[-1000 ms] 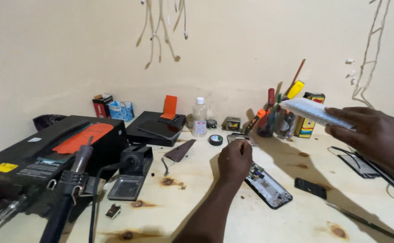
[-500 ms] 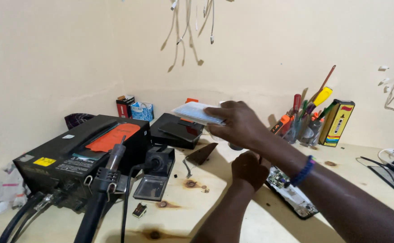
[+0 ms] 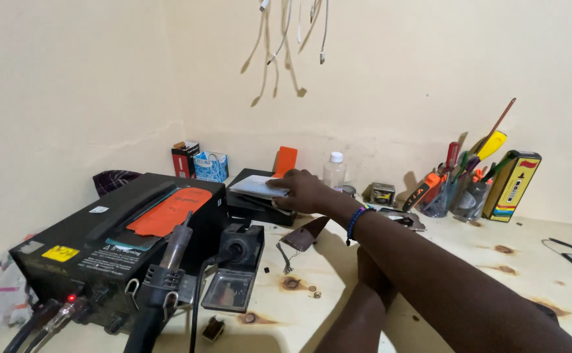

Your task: Reassembling a smartphone by applying adhesive and fitting the screen and internal components back into the frame.

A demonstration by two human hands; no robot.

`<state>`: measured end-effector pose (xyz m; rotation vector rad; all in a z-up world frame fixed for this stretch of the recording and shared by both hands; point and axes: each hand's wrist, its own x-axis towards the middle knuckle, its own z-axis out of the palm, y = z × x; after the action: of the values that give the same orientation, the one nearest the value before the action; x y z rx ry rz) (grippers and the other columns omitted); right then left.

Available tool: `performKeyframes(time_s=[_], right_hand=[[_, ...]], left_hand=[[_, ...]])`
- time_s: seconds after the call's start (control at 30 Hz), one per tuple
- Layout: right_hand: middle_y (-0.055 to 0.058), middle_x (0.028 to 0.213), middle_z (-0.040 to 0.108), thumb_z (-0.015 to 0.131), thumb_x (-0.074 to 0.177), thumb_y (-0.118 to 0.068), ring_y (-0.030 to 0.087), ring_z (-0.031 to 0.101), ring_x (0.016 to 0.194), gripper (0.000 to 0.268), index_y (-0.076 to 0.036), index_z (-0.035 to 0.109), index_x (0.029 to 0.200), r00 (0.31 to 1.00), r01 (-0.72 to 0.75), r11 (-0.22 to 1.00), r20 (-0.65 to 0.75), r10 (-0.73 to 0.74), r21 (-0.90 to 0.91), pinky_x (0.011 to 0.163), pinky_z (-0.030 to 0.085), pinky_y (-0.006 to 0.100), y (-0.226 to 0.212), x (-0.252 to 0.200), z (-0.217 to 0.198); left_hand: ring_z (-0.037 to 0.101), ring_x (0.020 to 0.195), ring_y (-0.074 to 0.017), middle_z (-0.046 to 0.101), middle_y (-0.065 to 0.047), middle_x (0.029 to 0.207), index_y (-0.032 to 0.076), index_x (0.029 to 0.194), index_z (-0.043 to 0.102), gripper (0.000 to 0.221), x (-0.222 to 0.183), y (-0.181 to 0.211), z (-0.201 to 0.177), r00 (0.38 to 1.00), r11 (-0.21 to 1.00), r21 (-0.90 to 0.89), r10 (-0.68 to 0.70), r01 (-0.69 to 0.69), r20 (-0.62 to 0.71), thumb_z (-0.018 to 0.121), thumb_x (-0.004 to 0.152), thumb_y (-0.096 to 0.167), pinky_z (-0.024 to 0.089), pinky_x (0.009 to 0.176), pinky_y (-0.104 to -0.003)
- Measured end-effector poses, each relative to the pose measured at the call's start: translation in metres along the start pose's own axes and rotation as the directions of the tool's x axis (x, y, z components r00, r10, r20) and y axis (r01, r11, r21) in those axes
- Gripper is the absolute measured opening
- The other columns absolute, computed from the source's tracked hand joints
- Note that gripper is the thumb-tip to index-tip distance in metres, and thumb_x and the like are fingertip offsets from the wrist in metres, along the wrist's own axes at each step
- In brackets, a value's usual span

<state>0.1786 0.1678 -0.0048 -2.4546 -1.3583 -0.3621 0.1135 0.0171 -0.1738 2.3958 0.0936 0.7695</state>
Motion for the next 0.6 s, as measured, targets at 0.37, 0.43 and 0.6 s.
performKeyframes(time_s=[0.37, 0.43, 0.6], right_hand=[[0.019, 0.145, 0.060, 0.079, 0.082, -0.065, 0.046, 0.057, 0.138, 0.088, -0.046, 0.045, 0.161, 0.975, -0.060, 0.998, 0.213, 0.065, -0.030, 0.111, 0.047, 0.060, -0.014, -0.009, -0.014], [0.019, 0.164, 0.046, 0.076, 0.083, -0.075, 0.045, 0.044, 0.153, 0.102, -0.045, 0.031, 0.170, 0.958, -0.120, 0.988, 0.248, 0.141, -0.097, 0.120, 0.038, 0.066, -0.019, -0.022, -0.043], [0.026, 0.132, 0.071, 0.069, 0.097, -0.027, 0.044, 0.071, 0.124, 0.051, -0.007, 0.068, 0.144, 0.997, -0.057, 0.982, 0.067, 0.045, 0.180, 0.105, 0.057, 0.056, -0.029, -0.095, -0.119]], left_hand=[[0.071, 0.110, -0.0354, 0.072, -0.010, 0.102, 0.016, 0.109, 0.073, 0.037, -0.003, -0.003, -0.032, 0.966, 0.946, -0.237, -0.178, 0.221, 0.189, 0.054, 0.098, 0.046, 0.054, 0.094, -0.049], [0.072, 0.110, -0.0353, 0.073, -0.009, 0.100, 0.017, 0.107, 0.074, 0.035, 0.010, 0.006, -0.040, 0.959, 0.931, -0.272, -0.186, 0.241, 0.213, 0.055, 0.098, 0.045, 0.055, 0.094, -0.049], [0.076, 0.110, -0.0348, 0.077, -0.007, 0.095, 0.021, 0.101, 0.078, 0.028, 0.010, 0.016, -0.068, 0.909, 0.849, -0.384, -0.232, 0.363, 0.345, 0.058, 0.099, 0.040, 0.060, 0.093, -0.047]])
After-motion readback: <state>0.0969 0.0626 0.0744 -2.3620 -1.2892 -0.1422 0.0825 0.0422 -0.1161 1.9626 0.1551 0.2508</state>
